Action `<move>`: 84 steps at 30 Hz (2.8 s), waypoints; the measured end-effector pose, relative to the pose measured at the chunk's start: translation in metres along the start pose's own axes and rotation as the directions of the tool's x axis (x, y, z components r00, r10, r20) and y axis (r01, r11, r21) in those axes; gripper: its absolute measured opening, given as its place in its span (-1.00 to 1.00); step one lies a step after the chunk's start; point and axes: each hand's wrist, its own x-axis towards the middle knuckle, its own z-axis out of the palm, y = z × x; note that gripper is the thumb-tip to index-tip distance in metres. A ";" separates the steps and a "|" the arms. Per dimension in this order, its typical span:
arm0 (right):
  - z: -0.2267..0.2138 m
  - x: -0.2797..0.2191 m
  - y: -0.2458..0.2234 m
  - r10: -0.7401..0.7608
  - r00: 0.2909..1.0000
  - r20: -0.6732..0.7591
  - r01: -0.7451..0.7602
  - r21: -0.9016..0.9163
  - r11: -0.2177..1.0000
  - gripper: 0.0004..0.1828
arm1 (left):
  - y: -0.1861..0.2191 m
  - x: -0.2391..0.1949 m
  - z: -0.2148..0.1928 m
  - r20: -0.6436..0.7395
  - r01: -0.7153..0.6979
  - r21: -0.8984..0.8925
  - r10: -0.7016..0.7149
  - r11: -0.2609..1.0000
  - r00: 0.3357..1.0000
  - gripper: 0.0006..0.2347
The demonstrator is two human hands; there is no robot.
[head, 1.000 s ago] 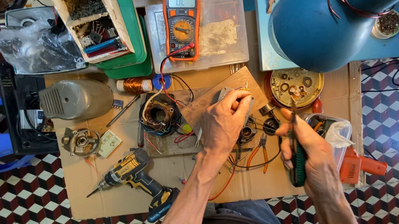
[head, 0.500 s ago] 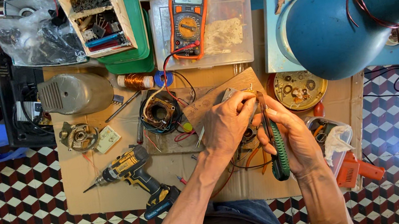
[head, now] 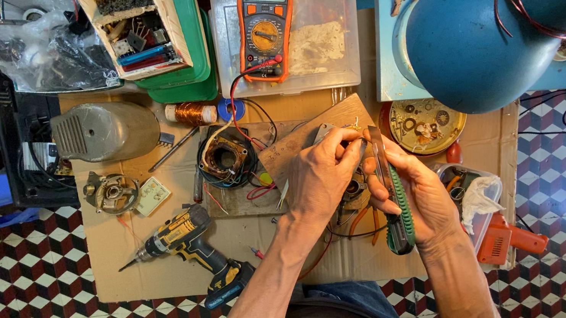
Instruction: The person works on a small electrical component at a cluttered workbench. They use a heat gun to apply heat to wires, then strip wire insulation with a utility knife, and finally twist and prepare the wire ends for connection.
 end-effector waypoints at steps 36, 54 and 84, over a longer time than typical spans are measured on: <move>0.015 -0.003 -0.006 0.001 0.994 -0.113 -0.032 -0.274 0.961 -0.33 | -0.003 -0.001 -0.001 -0.029 -0.092 0.022 0.093 0.995 0.995 -0.91; 0.014 -0.005 -0.011 -0.006 0.981 -0.195 -0.057 -0.315 0.947 -0.31 | 0.001 -0.001 -0.002 -0.047 -0.110 0.025 0.111 0.994 0.993 -0.91; 0.012 -0.003 -0.005 0.034 0.993 -0.114 -0.065 -0.285 0.956 -0.34 | 0.001 -0.001 -0.002 -0.043 -0.108 0.015 0.109 0.994 0.993 -0.93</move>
